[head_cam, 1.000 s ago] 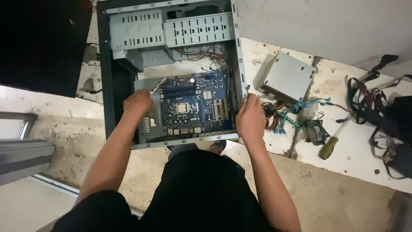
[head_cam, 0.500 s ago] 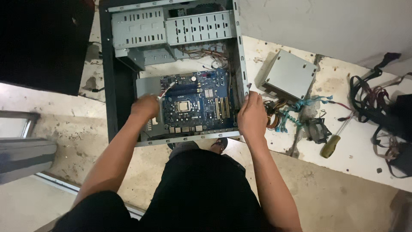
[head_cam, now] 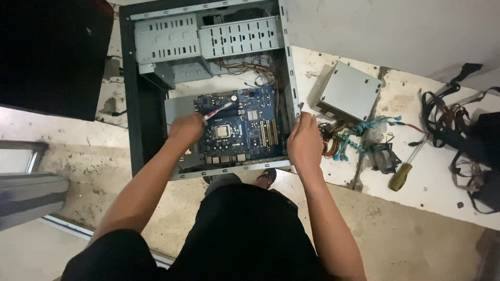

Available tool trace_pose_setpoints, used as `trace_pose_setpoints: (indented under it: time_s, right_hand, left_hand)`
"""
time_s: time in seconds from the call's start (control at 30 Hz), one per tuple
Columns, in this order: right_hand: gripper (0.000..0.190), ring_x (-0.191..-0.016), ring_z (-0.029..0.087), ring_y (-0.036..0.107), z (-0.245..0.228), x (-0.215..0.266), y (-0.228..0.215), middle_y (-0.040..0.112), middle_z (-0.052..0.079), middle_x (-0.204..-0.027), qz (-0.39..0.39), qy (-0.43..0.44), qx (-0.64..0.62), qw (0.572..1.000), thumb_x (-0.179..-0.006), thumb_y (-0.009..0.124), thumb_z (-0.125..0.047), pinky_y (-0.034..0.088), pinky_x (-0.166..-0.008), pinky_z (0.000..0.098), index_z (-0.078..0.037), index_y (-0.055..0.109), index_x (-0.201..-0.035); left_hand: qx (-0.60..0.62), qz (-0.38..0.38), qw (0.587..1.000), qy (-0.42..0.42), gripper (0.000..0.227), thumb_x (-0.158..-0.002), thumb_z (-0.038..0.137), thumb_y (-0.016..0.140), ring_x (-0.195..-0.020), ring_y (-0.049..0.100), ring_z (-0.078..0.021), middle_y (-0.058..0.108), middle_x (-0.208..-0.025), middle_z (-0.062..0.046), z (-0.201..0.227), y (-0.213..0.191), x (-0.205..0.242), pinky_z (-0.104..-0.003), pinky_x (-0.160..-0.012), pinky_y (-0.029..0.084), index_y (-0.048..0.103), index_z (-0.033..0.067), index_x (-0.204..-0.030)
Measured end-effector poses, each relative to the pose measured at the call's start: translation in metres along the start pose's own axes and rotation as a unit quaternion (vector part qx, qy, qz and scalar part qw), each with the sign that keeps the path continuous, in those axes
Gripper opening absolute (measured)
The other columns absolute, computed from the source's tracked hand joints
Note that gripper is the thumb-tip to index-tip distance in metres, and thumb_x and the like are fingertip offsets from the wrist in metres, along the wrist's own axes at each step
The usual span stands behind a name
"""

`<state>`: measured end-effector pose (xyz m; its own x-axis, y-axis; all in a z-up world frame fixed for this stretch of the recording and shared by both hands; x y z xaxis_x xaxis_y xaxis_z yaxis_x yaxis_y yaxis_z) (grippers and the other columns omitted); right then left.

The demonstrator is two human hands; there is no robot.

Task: The person cleans the interior of a computer case, focusing on the motherboard. They use a toothbrush to scrub dust from the board and a yellow cloth to wipe the surface. The person also uses a screwdriver to adjust components and handles various internal wires.

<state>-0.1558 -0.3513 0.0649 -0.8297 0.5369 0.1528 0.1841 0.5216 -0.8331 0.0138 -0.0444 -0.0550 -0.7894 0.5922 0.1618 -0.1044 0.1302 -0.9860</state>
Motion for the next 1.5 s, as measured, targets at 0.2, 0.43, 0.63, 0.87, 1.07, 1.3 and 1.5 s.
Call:
trace_pose_setpoints:
  time_s: [0.2,0.43,0.63,0.87,1.07,1.3,1.5]
  right_hand:
    - [0.027,-0.1,0.056,0.063,0.011,-0.004,0.009,0.055,0.022,-0.112,0.003,0.008,0.019,1.0,-0.112,0.03,-0.027,0.053,-0.078,0.0681,-0.011,0.045,-0.128]
    - [0.029,-0.101,0.054,0.063,0.001,-0.002,-0.001,0.055,0.022,-0.113,-0.013,0.016,0.008,1.0,-0.111,0.027,-0.025,0.055,-0.077,0.0658,-0.008,0.046,-0.126]
    - [0.03,-0.098,0.057,0.062,0.006,-0.004,0.007,0.055,0.024,-0.111,-0.01,0.001,0.015,1.0,-0.111,0.028,-0.024,0.053,-0.073,0.0675,-0.005,0.046,-0.124]
    - [0.031,-0.102,0.054,0.064,0.002,-0.002,0.002,0.054,0.024,-0.116,-0.008,0.001,-0.002,1.0,-0.112,0.027,-0.02,0.055,-0.077,0.0662,-0.004,0.045,-0.132]
    - [0.032,-0.107,0.054,0.062,0.002,0.002,0.003,0.054,0.024,-0.118,-0.018,0.012,0.016,1.0,-0.112,0.028,-0.024,0.054,-0.082,0.0671,-0.007,0.045,-0.134]
    - [0.029,-0.104,0.057,0.062,0.004,-0.003,0.005,0.054,0.024,-0.116,-0.019,0.015,0.031,0.999,-0.111,0.03,-0.023,0.052,-0.08,0.0698,-0.008,0.045,-0.131]
    - [0.031,-0.103,0.058,0.062,0.014,-0.005,0.013,0.055,0.024,-0.118,-0.004,0.023,0.04,0.999,-0.113,0.029,-0.027,0.051,-0.081,0.0712,-0.01,0.046,-0.132]
  left_hand:
    - [0.153,-0.147,0.97,-0.12,0.045,-0.112,0.023,0.033,-0.102,0.074,-0.0397,0.078,-0.111,-0.019,0.01,-0.034,-0.032,-0.052,-0.084,0.056,0.074,0.0093,-0.127]
    - [0.075,-0.18,0.974,-0.119,0.042,-0.111,0.023,0.037,-0.115,0.073,-0.0357,0.076,-0.124,-0.013,-0.034,-0.029,-0.008,-0.049,-0.09,0.057,0.072,0.0174,-0.133]
    - [0.124,-0.18,0.97,-0.11,0.042,-0.103,0.031,0.04,-0.106,0.075,-0.0378,0.078,-0.111,-0.016,-0.024,0.037,-0.034,-0.05,-0.082,0.057,0.075,0.014,-0.12]
    - [0.016,-0.172,0.979,-0.112,0.04,-0.104,0.022,0.043,-0.112,0.075,-0.0283,0.078,-0.12,-0.009,-0.059,0.005,0.009,-0.042,-0.088,0.058,0.075,0.0179,-0.127]
    - [0.128,-0.234,0.953,-0.147,0.04,-0.099,0.025,0.046,-0.115,0.073,-0.0351,0.077,-0.119,-0.012,-0.052,0.007,0.018,-0.05,-0.09,0.057,0.075,0.0177,-0.126]
    - [0.096,-0.224,0.96,-0.141,0.038,-0.112,0.03,0.042,-0.11,0.076,-0.0306,0.078,-0.114,-0.011,-0.039,-0.009,0.03,-0.045,-0.089,0.058,0.072,0.0162,-0.131]
    - [0.096,-0.204,0.971,-0.078,0.037,-0.112,0.026,0.041,-0.104,0.077,-0.0327,0.079,-0.11,-0.013,-0.006,-0.006,0.002,-0.047,-0.086,0.058,0.072,0.0141,-0.127]
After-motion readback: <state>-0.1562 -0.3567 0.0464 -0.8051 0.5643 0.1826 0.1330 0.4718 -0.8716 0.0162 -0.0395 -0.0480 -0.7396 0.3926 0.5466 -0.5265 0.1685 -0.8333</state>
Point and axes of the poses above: each hand's wrist, its own x-axis away from the middle knuckle, its own y-axis out of the palm, z = x × y, the point moved 7 cm from there along -x, towards the middle knuckle
